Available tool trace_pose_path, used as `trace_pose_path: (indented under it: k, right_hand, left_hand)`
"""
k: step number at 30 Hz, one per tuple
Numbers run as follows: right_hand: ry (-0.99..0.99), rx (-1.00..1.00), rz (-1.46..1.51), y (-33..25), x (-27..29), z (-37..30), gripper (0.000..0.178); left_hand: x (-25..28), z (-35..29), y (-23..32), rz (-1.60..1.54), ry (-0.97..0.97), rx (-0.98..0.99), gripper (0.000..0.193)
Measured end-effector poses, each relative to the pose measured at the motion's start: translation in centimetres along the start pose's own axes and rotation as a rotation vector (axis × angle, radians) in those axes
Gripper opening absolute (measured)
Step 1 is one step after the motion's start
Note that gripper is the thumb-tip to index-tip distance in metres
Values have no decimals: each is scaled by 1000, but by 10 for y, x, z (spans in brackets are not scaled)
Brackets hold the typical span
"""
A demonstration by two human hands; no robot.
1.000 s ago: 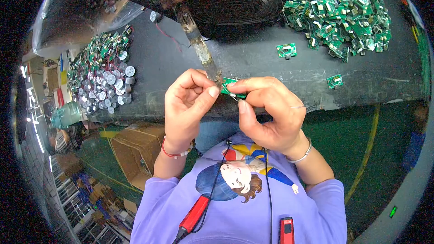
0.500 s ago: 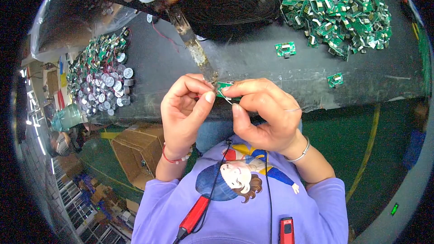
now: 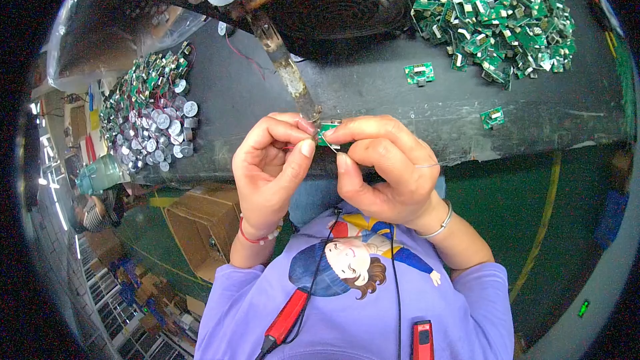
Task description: The person assembles small electronic components by connecting wires to printed circuit boards by hand.
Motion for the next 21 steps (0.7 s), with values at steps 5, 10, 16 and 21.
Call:
trace_pose_path:
  k: [5,10,16,21]
  right_hand:
    - [-23,-42,54,3,0,-6,12]
    - [94,-137,144,18,15,-29,10]
    - [-88,-40,-190,1,16,-32,13]
    - [-59,-133,170,-3,4,-37,5]
  left_hand:
    - [5,-5,-1,10,44,45,6]
    - [63,5,27,562,145,-174,6]
    - [152,49,76,1550,640,-511,26]
    - [109,104,34,1350,46,-658,34]
Point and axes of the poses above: each hand's wrist, its own z-axis towards the middle knuckle, its own x-axis out of the back of the hand, y = z × x, the point moved 4 cm from there along z, towards the middle knuckle, and after that the axes turned 6 degrees about z, right-handed, at the moved point
